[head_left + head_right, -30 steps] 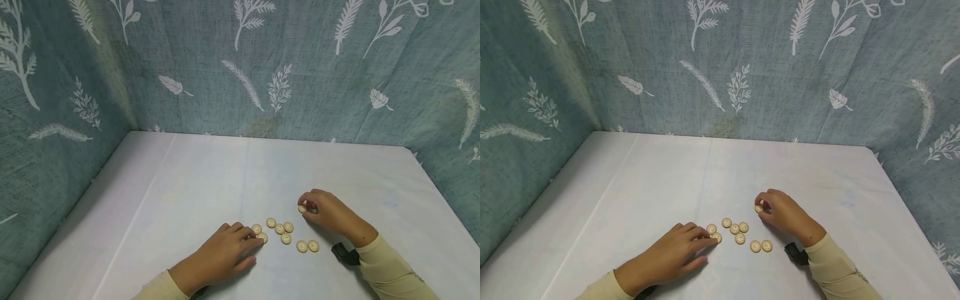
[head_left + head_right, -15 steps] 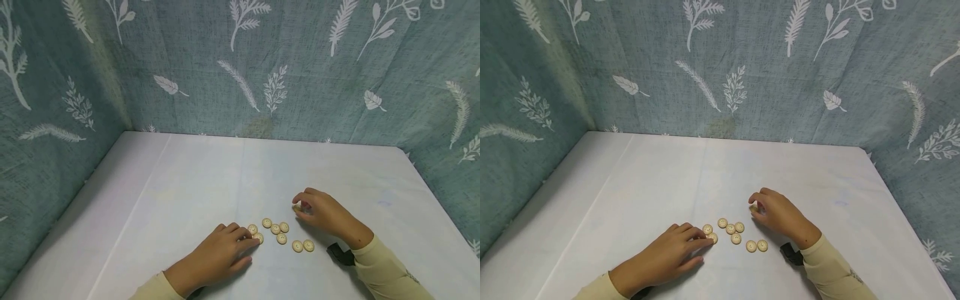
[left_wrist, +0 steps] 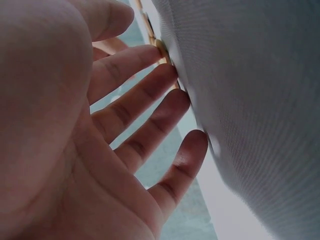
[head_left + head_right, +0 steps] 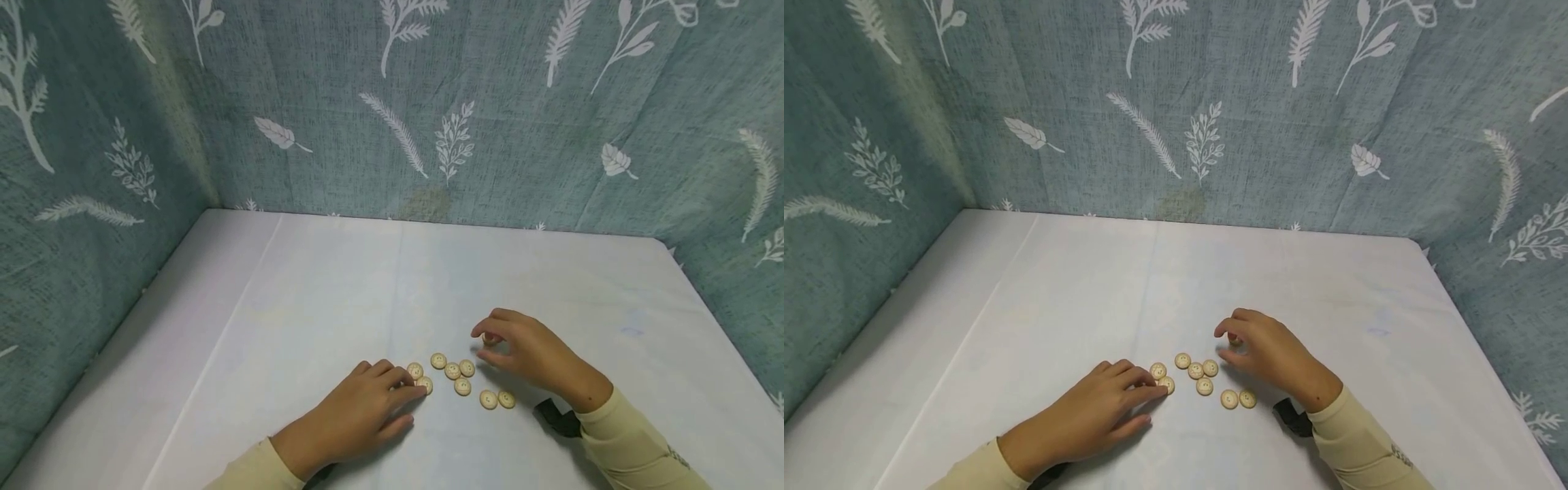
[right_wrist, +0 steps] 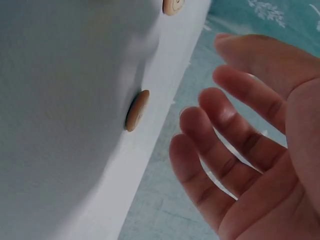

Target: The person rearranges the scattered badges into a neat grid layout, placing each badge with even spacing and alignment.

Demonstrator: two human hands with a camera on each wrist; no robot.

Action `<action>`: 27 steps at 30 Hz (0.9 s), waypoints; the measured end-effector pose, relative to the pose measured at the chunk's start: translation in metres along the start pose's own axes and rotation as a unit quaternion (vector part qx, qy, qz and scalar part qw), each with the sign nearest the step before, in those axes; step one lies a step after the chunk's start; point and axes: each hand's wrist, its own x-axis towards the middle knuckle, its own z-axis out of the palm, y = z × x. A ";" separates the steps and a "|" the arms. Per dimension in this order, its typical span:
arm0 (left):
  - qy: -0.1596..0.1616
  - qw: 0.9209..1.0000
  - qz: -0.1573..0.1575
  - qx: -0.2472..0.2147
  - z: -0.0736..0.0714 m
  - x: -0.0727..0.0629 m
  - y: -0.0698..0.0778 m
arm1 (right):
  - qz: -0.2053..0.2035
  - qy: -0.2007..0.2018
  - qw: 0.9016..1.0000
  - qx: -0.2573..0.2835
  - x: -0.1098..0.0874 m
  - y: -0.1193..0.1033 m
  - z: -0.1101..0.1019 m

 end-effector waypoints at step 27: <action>-0.006 1.000 -0.001 -0.004 -0.001 0.000 0.000 | -0.002 -0.088 0.996 0.017 0.000 -0.013 0.003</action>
